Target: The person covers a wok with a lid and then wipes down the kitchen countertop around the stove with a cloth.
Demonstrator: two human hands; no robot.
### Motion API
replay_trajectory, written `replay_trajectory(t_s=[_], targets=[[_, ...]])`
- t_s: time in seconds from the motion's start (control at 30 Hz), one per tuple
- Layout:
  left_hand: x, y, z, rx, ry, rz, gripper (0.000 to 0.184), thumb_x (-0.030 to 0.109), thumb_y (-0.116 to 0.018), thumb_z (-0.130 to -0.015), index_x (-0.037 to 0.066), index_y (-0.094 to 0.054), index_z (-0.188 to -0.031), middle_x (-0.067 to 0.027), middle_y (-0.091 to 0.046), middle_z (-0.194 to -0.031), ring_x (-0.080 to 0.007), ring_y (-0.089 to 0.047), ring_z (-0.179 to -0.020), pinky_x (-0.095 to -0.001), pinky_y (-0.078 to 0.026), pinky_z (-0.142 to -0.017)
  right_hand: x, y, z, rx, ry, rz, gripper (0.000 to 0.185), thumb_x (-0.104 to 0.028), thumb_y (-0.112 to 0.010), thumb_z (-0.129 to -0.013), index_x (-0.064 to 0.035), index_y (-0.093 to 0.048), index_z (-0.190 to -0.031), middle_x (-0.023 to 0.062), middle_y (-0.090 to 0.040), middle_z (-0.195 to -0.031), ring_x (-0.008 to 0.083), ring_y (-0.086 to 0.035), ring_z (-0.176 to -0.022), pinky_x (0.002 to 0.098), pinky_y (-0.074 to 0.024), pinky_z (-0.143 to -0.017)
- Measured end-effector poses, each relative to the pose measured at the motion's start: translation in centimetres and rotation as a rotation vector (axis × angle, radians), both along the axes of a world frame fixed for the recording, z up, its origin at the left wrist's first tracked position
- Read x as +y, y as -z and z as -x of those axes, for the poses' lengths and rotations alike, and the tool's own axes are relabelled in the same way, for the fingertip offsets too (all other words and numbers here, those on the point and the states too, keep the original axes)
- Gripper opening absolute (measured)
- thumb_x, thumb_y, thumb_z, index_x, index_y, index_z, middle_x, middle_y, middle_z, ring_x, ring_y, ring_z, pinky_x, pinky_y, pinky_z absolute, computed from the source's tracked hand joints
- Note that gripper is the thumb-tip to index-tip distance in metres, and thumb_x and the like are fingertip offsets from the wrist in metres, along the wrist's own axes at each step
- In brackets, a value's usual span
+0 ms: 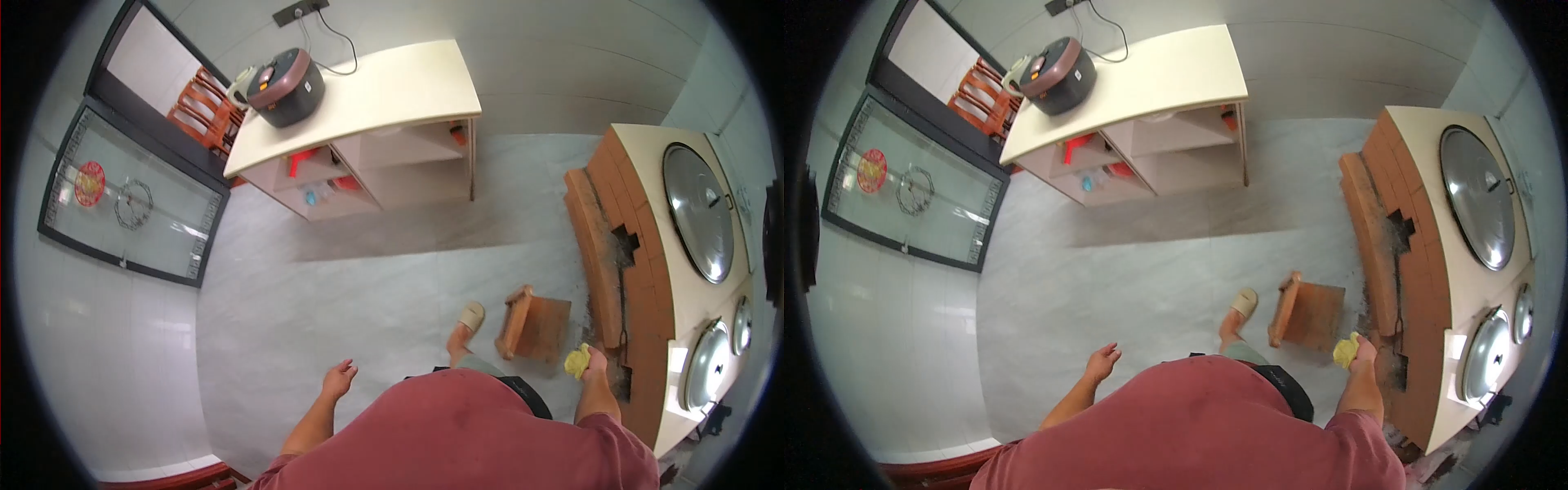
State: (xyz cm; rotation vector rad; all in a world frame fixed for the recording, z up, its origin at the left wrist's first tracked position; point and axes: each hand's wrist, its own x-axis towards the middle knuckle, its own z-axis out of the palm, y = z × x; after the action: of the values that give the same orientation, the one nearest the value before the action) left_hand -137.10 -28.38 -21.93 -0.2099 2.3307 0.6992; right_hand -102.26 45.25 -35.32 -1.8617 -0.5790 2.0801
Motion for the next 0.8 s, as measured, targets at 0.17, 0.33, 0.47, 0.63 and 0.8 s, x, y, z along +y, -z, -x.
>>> replay_trajectory(t_s=[0.17, 0.33, 0.47, 0.63, 0.8], targets=[[2.5, -1.7, 9.3, -0.042, -0.305, -0.105, 0.064, 0.045, -0.068, -0.105, 0.006, -0.060, -0.155, -0.0149, -0.077, -0.132, -0.0225, -0.076, -0.113, -0.0366, -0.058, -0.096, 3.3, -0.4, 12.8, 0.081, -0.032, -0.073, 0.029, -0.022, -0.060, -0.109, -0.0001, -0.069, -0.124, 0.0185, -0.075, -0.119, 0.0392, -0.075, -0.106, 0.0567, -0.0632, -0.090], [5.4, 0.7, 12.9, -0.243, -0.383, -0.079, 0.063, 0.043, -0.067, -0.106, 0.005, -0.060, -0.155, -0.0159, -0.078, -0.130, -0.0209, -0.077, -0.109, -0.0364, -0.059, -0.093, 6.3, -10.7, 28.1, 0.279, -0.094, -0.133, 0.036, -0.019, -0.062, -0.109, 0.0069, -0.065, -0.134, 0.0195, -0.074, -0.127, 0.0348, -0.074, -0.113, 0.0496, -0.0625, -0.097], [10.1, -1.0, 18.9, -0.357, 0.388, 0.130, 0.064, 0.042, -0.068, -0.103, 0.004, -0.059, -0.154, -0.0219, -0.075, -0.133, -0.0276, -0.076, -0.114, -0.0375, -0.056, -0.102, 6.2, -16.7, 32.6, 0.335, -0.046, -0.183, 0.039, -0.020, -0.064, -0.110, 0.0084, -0.063, -0.137, 0.0192, -0.072, -0.133, 0.0345, -0.073, -0.119, 0.0473, -0.0604, -0.104], [12.0, 5.9, 34.4, -0.274, 0.461, -0.056, 0.059, 0.039, -0.071, -0.102, 0.001, -0.065, -0.147, -0.0163, -0.078, -0.125, -0.0223, -0.075, -0.106, -0.0374, -0.056, -0.093, 2.9, -15.7, 26.6, 0.153, 0.175, -0.216, 0.039, -0.020, -0.055, -0.113, 0.0054, -0.061, -0.142, 0.0183, -0.072, -0.136, 0.0344, -0.072, -0.121, 0.0462, -0.0603, -0.104], [20.1, 5.3, 48.9, -0.165, 0.005, -0.186, 0.058, 0.041, -0.071, -0.105, 0.005, -0.064, -0.151, -0.0061, -0.077, -0.114, -0.0162, -0.070, -0.093, -0.0325, -0.054, -0.077, -5.9, -9.2, 15.2, -0.175, 0.441, -0.137, 0.030, -0.019, -0.056, -0.109, 0.0020, -0.066, -0.127, 0.0194, -0.076, -0.114, 0.0377, -0.076, -0.099, 0.0547, -0.0642, -0.088]])
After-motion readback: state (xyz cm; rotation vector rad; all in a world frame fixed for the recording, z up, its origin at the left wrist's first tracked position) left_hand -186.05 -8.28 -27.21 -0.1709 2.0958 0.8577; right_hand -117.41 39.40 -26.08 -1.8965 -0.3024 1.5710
